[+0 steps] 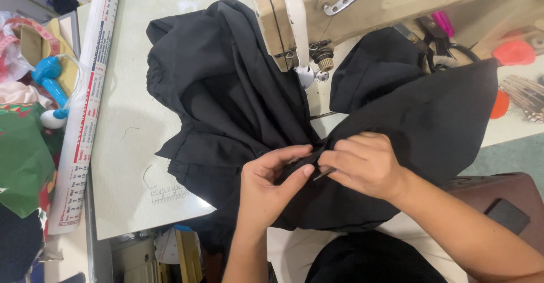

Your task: Trimming loose threads from a black garment using thread snips at a sewing workstation.

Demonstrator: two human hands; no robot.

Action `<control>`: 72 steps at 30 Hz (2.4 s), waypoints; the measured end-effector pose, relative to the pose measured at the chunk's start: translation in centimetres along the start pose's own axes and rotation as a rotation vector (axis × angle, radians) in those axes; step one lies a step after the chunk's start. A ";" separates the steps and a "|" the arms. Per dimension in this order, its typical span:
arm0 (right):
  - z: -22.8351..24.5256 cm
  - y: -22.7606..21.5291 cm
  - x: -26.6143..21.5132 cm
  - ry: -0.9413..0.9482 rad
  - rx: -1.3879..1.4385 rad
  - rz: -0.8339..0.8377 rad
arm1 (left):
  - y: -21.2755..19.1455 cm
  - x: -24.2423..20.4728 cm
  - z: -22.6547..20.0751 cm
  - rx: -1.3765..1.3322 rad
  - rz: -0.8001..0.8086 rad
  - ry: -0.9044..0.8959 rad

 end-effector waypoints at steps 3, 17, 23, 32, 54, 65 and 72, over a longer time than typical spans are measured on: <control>1.2 0.1 0.8 -0.108 -0.054 0.013 | 0.0 0.3 -0.7 0.111 -0.038 -0.049; 0.2 1.1 -0.9 -0.018 -0.010 0.051 | 0.2 0.9 2.0 0.066 -0.134 -0.013; -1.0 -0.2 2.8 0.540 0.350 0.060 | -0.2 0.3 1.6 -0.022 0.040 -0.025; 1.4 -1.2 0.2 0.711 0.094 0.053 | 0.0 0.8 0.5 0.062 -0.186 0.052; 1.2 1.7 -1.3 0.537 -0.131 0.153 | 0.7 0.1 1.6 0.058 -0.196 -0.075; 1.3 2.0 -1.3 0.453 -0.165 0.156 | 0.3 0.3 1.7 0.109 -0.187 -0.136; 1.5 1.3 -0.1 0.442 -0.206 0.253 | 0.4 0.4 1.7 0.126 -0.183 -0.087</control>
Point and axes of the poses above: each hand's wrist, its own x-axis towards the middle knuckle, its own y-axis out of the palm, z = x × y, the point moved 4 cm from there along x, towards the middle knuckle, and after that the axes turned 6 degrees about x, right-handed, at the moved point
